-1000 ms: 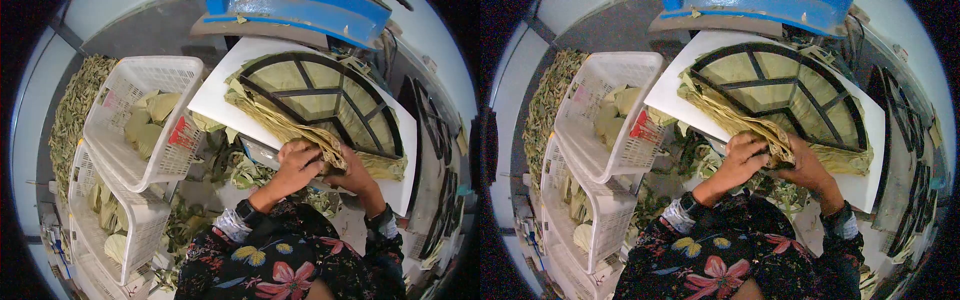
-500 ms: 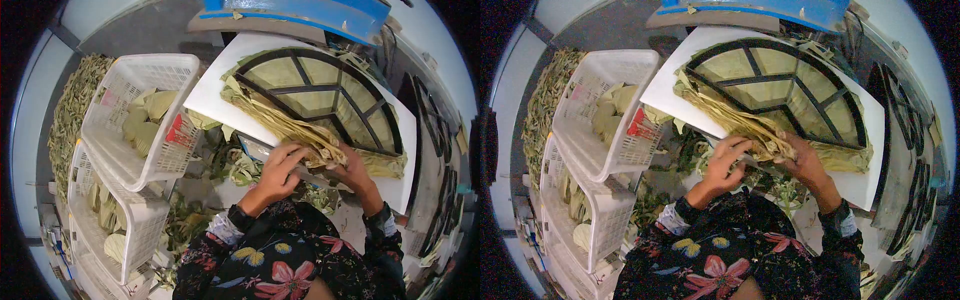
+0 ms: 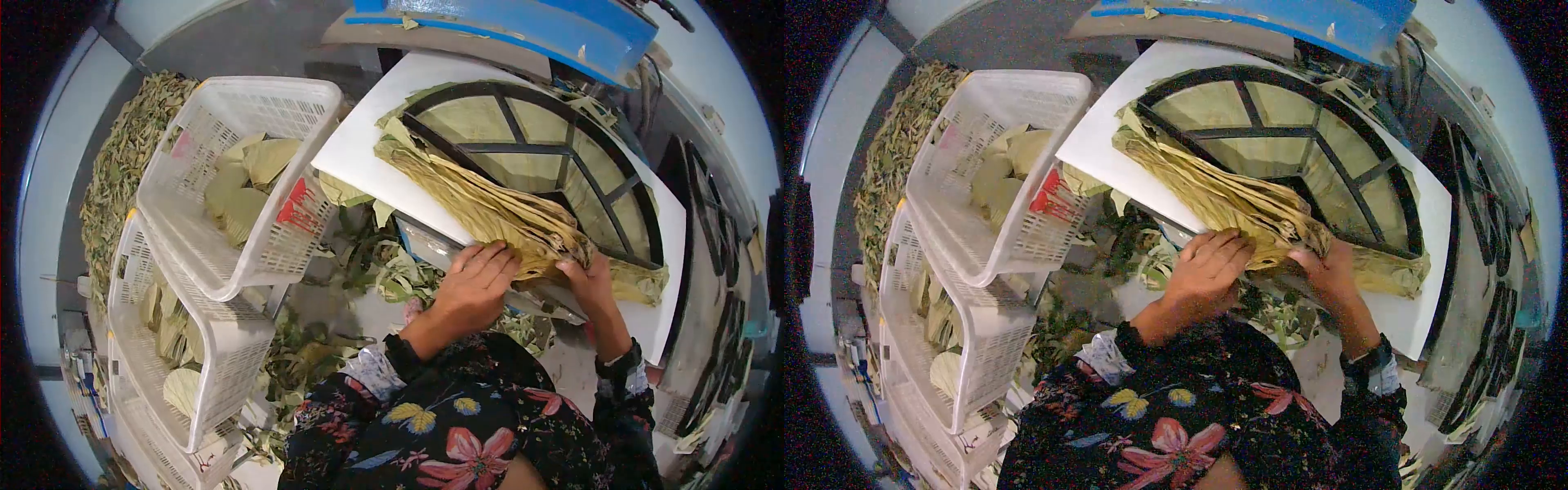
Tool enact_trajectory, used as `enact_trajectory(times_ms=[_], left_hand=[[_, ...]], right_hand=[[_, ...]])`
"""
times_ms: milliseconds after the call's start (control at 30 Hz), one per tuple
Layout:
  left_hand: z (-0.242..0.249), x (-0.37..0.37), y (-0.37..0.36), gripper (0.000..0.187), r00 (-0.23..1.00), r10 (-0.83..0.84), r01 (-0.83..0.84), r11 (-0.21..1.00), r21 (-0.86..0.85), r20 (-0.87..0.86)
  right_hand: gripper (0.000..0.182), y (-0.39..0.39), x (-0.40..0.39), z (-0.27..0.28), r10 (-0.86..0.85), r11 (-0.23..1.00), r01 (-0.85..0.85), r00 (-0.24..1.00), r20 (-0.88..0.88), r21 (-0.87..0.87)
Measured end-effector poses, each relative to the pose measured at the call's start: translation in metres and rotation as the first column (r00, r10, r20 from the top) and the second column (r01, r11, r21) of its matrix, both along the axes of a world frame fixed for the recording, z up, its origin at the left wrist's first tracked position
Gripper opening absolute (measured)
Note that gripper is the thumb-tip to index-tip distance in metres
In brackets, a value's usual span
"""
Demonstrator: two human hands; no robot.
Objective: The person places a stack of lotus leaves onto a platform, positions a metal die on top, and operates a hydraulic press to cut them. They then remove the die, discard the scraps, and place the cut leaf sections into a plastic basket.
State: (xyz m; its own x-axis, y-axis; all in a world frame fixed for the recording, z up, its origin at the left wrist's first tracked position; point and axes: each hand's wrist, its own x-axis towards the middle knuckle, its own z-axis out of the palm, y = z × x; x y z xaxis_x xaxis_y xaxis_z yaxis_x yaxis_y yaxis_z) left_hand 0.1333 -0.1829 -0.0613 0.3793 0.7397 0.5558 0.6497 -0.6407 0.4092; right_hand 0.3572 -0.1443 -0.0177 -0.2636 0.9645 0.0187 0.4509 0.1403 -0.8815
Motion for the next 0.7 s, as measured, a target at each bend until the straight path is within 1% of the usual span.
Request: enact_trajectory(times_ms=[67, 100, 167, 200, 267, 300, 367, 400, 467, 500, 567, 600, 667, 700], left_hand=[[0.002, 0.0, 0.0, 0.064, 1.0, -0.008, 0.008, 1.0, -0.011, -0.014], [0.003, 0.0, 0.0, 0.064, 1.0, -0.013, 0.012, 1.0, -0.011, -0.015], [0.005, 0.0, 0.001, 0.064, 0.999, -0.022, 0.021, 0.999, -0.027, -0.03], [0.005, 0.0, 0.002, 0.064, 0.999, -0.023, 0.023, 0.999, -0.026, -0.031], [0.005, -0.001, 0.002, 0.064, 0.999, -0.028, 0.027, 0.999, -0.031, -0.046], [0.006, -0.002, 0.003, 0.064, 0.998, -0.032, 0.03, 0.999, -0.029, -0.05], [0.007, -0.004, 0.004, 0.063, 0.995, -0.073, 0.066, 0.994, -0.084, -0.072], [0.007, -0.005, 0.004, 0.063, 0.994, -0.073, 0.067, 0.994, -0.082, -0.076], [0.006, -0.006, 0.005, 0.062, 0.994, -0.089, 0.083, 0.992, -0.093, -0.061], [0.006, -0.008, 0.006, 0.062, 0.993, -0.093, 0.087, 0.992, -0.091, -0.066], [0.006, -0.011, 0.01, 0.06, 0.986, -0.133, 0.118, 0.982, -0.148, -0.097], [0.007, -0.011, 0.011, 0.06, 0.985, -0.14, 0.125, 0.982, -0.143, -0.103], [0.009, -0.014, 0.011, 0.058, 0.986, -0.143, 0.126, 0.977, -0.173, -0.087], [0.012, -0.016, 0.012, 0.058, 0.982, -0.166, 0.148, 0.974, -0.168, -0.093]], right_hand=[[0.038, 0.0, -0.003, 0.002, -0.017, 1.0, 0.016, 0.994, -0.105, -0.013], [0.038, 0.0, -0.004, 0.003, -0.022, 1.0, 0.02, 0.994, -0.106, -0.013], [0.042, -0.002, -0.007, 0.005, -0.033, 0.999, 0.034, 0.999, 0.043, -0.022], [0.042, -0.002, -0.006, 0.005, -0.035, 0.999, 0.036, 0.999, 0.042, -0.021], [0.046, -0.004, -0.004, -0.001, 0.02, 0.998, -0.033, 0.97, 0.241, 0.05], [0.046, -0.004, -0.004, -0.002, 0.016, 0.998, -0.03, 0.971, 0.237, 0.053], [0.051, -0.003, -0.005, -0.005, 0.074, 0.997, -0.076, 0.995, 0.068, 0.021], [0.051, -0.003, -0.004, -0.006, 0.073, 0.997, -0.075, 0.995, 0.065, 0.024], [0.051, -0.003, 0.0, -0.009, 0.123, 0.978, -0.156, 0.967, 0.223, 0.136], [0.051, -0.003, 0.001, -0.009, 0.119, 0.979, -0.151, 0.969, 0.218, 0.14], [0.051, -0.003, 0.001, -0.006, 0.171, 0.96, -0.222, 0.947, 0.272, 0.173], [0.051, -0.002, 0.0, -0.006, 0.161, 0.96, -0.214, 0.95, 0.268, 0.18], [0.055, -0.001, -0.003, -0.008, 0.201, 0.852, -0.354, 0.902, 0.383, 0.386], [0.055, -0.001, -0.005, -0.006, 0.178, 0.858, -0.332, 0.908, 0.379, 0.393]])
